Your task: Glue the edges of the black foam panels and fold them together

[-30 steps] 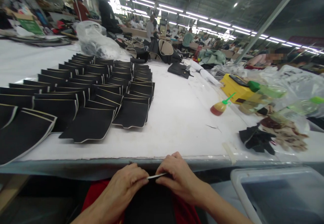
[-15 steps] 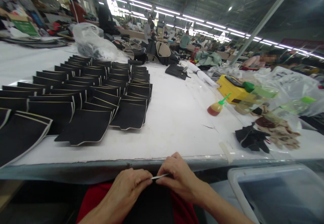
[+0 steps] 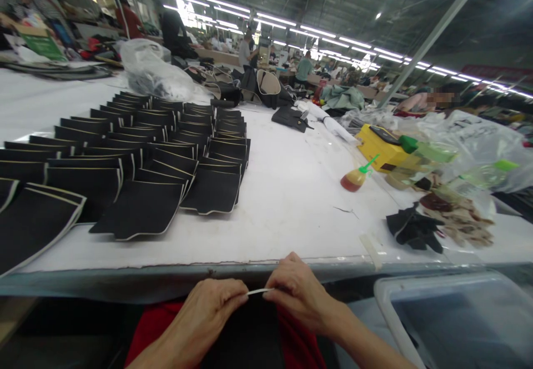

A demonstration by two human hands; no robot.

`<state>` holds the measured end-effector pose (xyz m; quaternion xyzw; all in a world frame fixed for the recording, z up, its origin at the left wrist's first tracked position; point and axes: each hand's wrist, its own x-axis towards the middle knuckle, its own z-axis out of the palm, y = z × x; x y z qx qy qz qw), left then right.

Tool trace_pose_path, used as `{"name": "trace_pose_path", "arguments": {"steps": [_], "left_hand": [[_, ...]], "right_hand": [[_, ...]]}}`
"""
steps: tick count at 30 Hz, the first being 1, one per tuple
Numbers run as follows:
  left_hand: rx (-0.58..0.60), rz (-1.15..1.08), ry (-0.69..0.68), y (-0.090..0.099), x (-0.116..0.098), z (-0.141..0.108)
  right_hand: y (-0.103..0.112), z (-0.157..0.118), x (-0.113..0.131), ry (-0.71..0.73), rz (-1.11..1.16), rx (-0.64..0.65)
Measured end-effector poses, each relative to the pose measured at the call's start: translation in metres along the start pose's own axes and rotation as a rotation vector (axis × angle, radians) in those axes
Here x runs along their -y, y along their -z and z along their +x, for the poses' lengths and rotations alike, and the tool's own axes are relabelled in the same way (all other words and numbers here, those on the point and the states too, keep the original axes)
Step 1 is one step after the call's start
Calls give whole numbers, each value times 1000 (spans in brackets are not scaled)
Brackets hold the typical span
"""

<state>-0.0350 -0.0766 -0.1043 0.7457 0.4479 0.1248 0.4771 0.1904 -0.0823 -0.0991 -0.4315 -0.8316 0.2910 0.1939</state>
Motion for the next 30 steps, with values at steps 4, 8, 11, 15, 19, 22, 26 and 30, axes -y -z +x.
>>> {"name": "trace_pose_path", "arguments": {"steps": [4, 8, 11, 15, 19, 22, 26, 30], "left_hand": [[13, -32, 0, 4, -2, -1], [28, 2, -26, 5, 0, 1], [36, 83, -32, 4, 1, 2], [24, 179, -1, -1, 0, 3], [-19, 173, 26, -5, -1, 4], [-18, 169, 12, -6, 0, 5], [-12, 169, -17, -6, 2, 6], [-7, 172, -28, -8, 6, 8]], "right_hand": [[5, 2, 3, -26, 0, 81], [5, 4, 7, -60, -42, 119], [1, 6, 8, -73, -29, 103], [-2, 6, 6, -63, -7, 75], [-4, 5, 4, -12, 8, 40], [-7, 4, 2, 29, 18, 8], [-11, 4, 0, 52, 29, -44], [-13, 4, 1, 49, -1, -68]]}}
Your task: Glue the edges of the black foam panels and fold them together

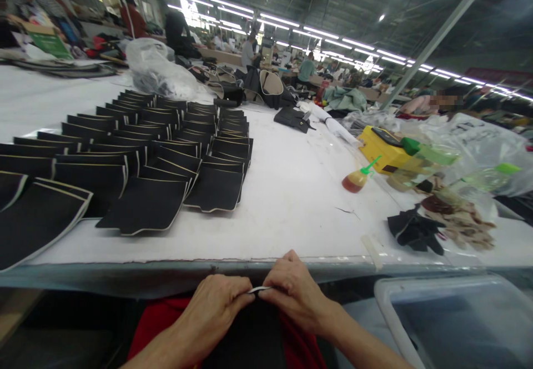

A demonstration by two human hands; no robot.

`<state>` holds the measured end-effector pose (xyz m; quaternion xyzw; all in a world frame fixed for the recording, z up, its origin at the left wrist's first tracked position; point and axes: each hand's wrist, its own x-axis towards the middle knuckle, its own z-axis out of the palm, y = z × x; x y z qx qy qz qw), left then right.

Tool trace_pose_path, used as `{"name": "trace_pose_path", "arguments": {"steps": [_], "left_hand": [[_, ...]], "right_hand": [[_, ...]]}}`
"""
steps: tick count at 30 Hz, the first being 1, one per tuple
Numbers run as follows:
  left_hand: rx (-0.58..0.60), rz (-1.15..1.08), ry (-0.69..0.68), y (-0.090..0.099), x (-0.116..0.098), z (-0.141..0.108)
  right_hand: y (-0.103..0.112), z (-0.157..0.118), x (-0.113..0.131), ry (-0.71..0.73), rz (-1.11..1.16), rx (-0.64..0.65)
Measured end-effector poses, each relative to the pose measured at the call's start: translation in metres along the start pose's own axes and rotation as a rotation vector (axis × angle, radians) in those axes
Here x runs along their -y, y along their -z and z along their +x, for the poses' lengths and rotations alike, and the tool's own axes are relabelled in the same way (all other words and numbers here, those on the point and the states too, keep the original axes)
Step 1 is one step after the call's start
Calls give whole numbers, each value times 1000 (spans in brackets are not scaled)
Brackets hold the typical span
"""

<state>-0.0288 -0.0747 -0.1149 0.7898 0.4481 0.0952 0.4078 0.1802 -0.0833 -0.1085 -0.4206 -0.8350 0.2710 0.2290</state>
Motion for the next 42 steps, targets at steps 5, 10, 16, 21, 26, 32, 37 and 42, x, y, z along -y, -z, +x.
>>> {"name": "trace_pose_path", "arguments": {"steps": [5, 10, 16, 21, 26, 32, 37, 42], "left_hand": [[5, -12, -18, 1, 0, 0], [20, -168, 20, 15, 3, -7], [-16, -326, 153, 28, 17, -26], [-11, -432, 164, 27, 16, -28], [-29, -436, 155, 26, 14, -28], [-61, -387, 160, 21, 16, -29], [-67, -351, 164, 19, 12, -30], [-44, -352, 146, 18, 8, -29]], "right_hand": [[3, 1, 6, -45, -24, 83], [4, 1, 10, -107, 8, 121], [8, 3, 13, -185, 32, 140], [5, 12, 24, -163, -22, 218], [-6, 21, 31, -143, -77, 223], [-16, 23, 29, -108, -127, 218], [-23, 22, 25, -65, -142, 198], [-26, 20, 23, -23, -165, 183]]}}
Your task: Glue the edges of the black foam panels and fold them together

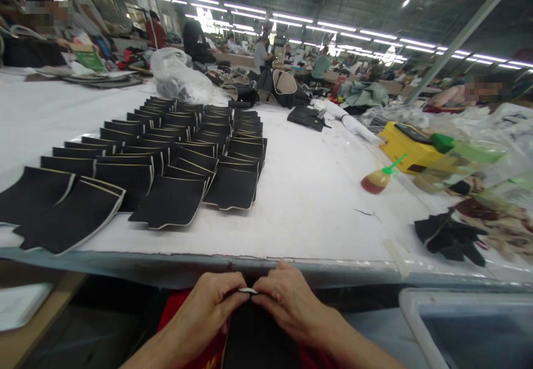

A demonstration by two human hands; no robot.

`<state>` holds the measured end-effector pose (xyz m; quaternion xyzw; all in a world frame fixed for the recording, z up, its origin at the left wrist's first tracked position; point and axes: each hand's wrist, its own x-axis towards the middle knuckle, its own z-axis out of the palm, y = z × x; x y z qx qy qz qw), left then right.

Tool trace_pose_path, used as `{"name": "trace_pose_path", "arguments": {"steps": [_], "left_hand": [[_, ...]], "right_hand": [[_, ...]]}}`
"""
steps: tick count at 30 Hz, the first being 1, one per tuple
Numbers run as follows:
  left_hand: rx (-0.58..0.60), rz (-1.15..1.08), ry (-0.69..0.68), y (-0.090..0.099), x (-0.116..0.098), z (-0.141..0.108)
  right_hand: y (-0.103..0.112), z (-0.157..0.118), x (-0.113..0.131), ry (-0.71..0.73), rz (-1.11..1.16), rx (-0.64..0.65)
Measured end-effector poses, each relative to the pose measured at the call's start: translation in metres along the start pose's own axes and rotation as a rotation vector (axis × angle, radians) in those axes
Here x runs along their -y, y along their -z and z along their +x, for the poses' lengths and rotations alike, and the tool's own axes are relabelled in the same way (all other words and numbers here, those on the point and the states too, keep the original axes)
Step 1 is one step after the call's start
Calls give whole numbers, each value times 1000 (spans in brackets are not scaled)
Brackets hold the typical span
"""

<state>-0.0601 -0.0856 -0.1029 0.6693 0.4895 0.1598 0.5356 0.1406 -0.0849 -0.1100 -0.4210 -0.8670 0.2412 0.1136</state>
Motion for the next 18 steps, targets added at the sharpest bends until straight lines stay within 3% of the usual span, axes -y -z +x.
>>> {"name": "trace_pose_path", "arguments": {"steps": [6, 13, 18], "left_hand": [[-25, 99, -126, 1, -4, 4], [-9, -2, -86, 4, -2, 2], [-75, 45, -86, 2, -1, 1]], "right_hand": [[3, -1, 2, 19, -16, 31], [5, -3, 2, 20, 12, -10], [4, 1, 4, 1, -4, -3]]}}
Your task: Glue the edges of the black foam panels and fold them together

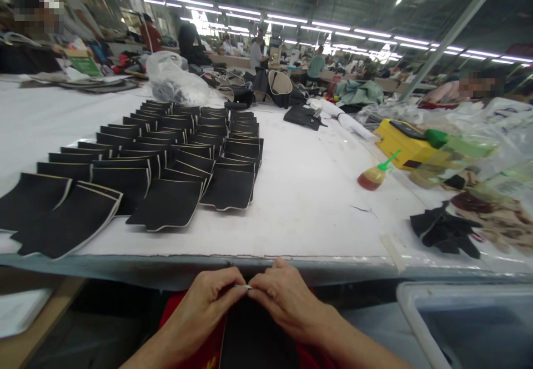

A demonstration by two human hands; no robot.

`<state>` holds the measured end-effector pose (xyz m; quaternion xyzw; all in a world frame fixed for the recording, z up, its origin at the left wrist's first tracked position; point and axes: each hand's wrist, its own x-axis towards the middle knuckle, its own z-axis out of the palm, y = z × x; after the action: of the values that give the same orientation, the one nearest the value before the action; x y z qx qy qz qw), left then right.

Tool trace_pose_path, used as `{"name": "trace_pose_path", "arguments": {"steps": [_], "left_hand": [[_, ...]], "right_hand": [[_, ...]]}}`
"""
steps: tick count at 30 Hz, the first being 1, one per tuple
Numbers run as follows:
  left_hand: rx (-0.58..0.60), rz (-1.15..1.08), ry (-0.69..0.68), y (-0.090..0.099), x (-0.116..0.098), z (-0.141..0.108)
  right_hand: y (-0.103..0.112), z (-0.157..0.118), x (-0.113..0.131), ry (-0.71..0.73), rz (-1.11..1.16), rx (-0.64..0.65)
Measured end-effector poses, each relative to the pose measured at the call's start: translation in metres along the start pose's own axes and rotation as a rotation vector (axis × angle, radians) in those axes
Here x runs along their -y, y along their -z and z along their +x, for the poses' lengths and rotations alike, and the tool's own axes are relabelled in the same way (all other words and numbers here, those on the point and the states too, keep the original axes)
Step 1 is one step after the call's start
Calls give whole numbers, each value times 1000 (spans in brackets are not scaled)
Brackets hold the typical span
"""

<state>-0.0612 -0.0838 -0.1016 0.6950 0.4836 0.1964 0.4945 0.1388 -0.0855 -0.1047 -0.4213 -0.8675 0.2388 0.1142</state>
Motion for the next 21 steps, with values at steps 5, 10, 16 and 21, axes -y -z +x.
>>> {"name": "trace_pose_path", "arguments": {"steps": [5, 10, 16, 21], "left_hand": [[-22, 52, -17, -3, -2, 3], [22, -103, -7, 3, 0, 2], [39, -155, 98, 5, 9, -9], [32, -164, 53, 2, 13, -10]], "right_hand": [[-4, 2, -3, 63, -40, 9], [2, -2, -3, 46, 9, -32], [9, -6, 1, -3, 137, -89], [7, -4, 2, -3, 224, -139]]}}
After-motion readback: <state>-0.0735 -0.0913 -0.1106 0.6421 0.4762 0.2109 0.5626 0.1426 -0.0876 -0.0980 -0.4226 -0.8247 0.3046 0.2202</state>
